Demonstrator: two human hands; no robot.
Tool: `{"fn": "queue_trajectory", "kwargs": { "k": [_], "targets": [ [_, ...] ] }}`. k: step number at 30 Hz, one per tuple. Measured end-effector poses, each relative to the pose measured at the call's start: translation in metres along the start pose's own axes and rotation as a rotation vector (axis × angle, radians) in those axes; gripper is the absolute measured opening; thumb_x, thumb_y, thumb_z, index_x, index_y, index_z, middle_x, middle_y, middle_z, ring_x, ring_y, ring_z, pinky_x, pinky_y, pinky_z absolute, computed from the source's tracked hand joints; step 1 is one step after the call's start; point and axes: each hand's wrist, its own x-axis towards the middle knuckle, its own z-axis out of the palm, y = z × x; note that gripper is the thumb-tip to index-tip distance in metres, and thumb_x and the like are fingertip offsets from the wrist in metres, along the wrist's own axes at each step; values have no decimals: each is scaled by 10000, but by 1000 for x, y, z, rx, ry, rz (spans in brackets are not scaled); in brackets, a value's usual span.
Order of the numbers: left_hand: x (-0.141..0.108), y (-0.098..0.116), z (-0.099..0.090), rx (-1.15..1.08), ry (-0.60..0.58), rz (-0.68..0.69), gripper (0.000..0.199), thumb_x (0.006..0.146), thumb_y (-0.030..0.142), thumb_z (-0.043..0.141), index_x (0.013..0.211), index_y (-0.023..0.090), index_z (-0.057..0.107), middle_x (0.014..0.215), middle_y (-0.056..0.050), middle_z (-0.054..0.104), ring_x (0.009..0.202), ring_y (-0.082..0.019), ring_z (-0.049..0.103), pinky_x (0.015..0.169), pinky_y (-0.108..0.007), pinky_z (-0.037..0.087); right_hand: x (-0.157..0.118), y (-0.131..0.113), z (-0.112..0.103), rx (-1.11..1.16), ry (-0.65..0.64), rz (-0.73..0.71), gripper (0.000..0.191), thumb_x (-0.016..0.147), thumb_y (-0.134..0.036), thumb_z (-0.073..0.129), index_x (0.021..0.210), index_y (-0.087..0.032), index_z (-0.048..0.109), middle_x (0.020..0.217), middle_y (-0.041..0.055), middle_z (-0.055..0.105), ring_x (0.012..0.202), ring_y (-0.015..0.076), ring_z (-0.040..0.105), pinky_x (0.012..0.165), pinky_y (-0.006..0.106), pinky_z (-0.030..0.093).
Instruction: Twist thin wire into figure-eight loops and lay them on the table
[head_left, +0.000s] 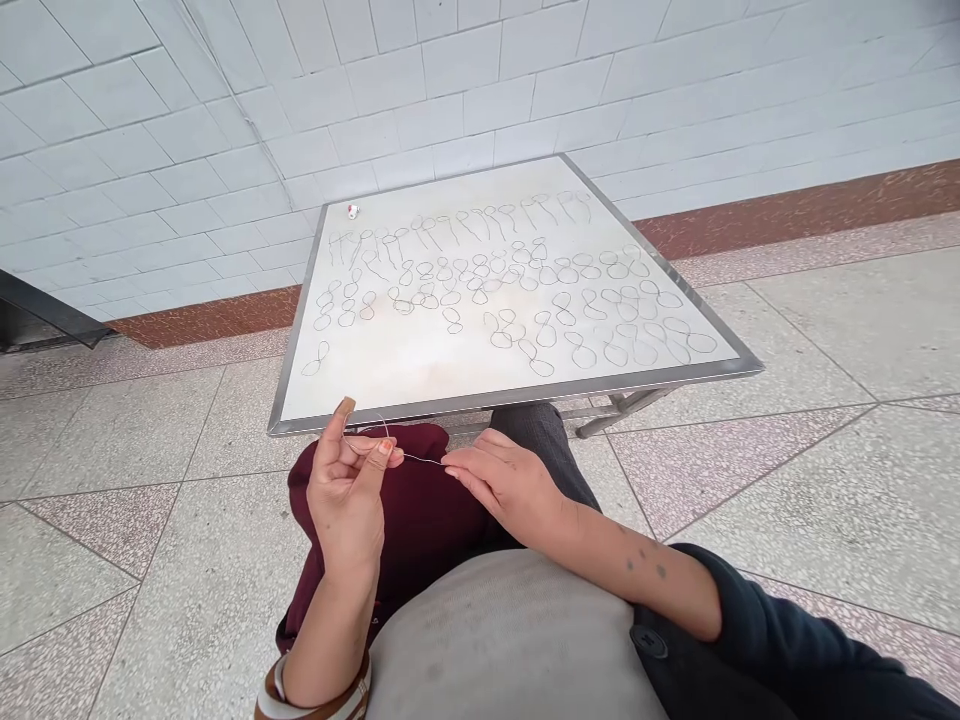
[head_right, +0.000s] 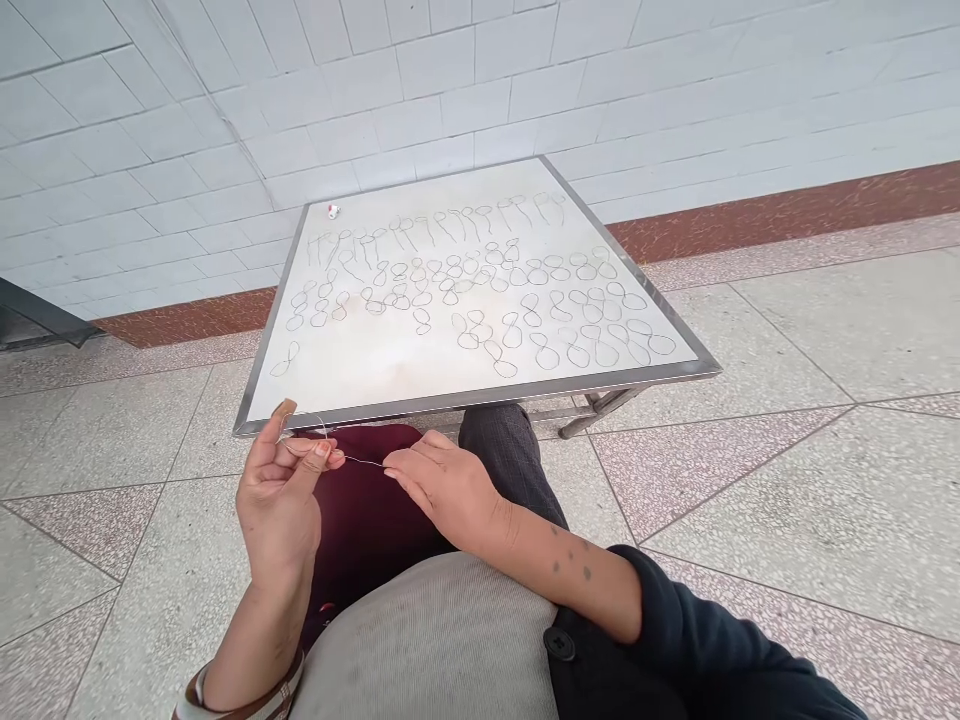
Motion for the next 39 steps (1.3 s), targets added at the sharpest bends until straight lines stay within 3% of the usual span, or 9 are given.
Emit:
{"fn": "queue_trajectory", "kwargs": {
  "k": [11,18,24,39],
  "targets": [
    [-4,0,5,77,-46,-23,597,750,230,726,1312,213,527,714,36,650,684,-111,651,840,-291,516,-3,7,7,-167,-24,-100,217,938,-134,446,1057,-197,616,715,17,637,673,147,501,619,254,441],
    [-6,0,7,73,-72,-39,621,729,233,740,1312,200,527,698,24,665,688,-123,649,804,-290,526,5,2,11,-196,-39,-73,149,954,-222,457,942,-207,606,691,14,613,710,153,517,628,256,420],
    [-9,-3,9,59,-75,-57,554,748,236,728,1275,204,561,717,26,666,692,-117,659,805,-279,527,8,3,15,-205,-34,-99,203,957,-157,411,906,-202,602,641,-1,596,645,141,466,587,254,388],
    [2,-17,-1,12,-63,-113,612,755,270,720,1322,222,495,745,18,651,673,-106,607,709,-253,536,4,14,20,-73,-35,-3,149,942,-181,469,920,-202,615,803,33,623,754,153,549,666,262,471]
  ]
}}
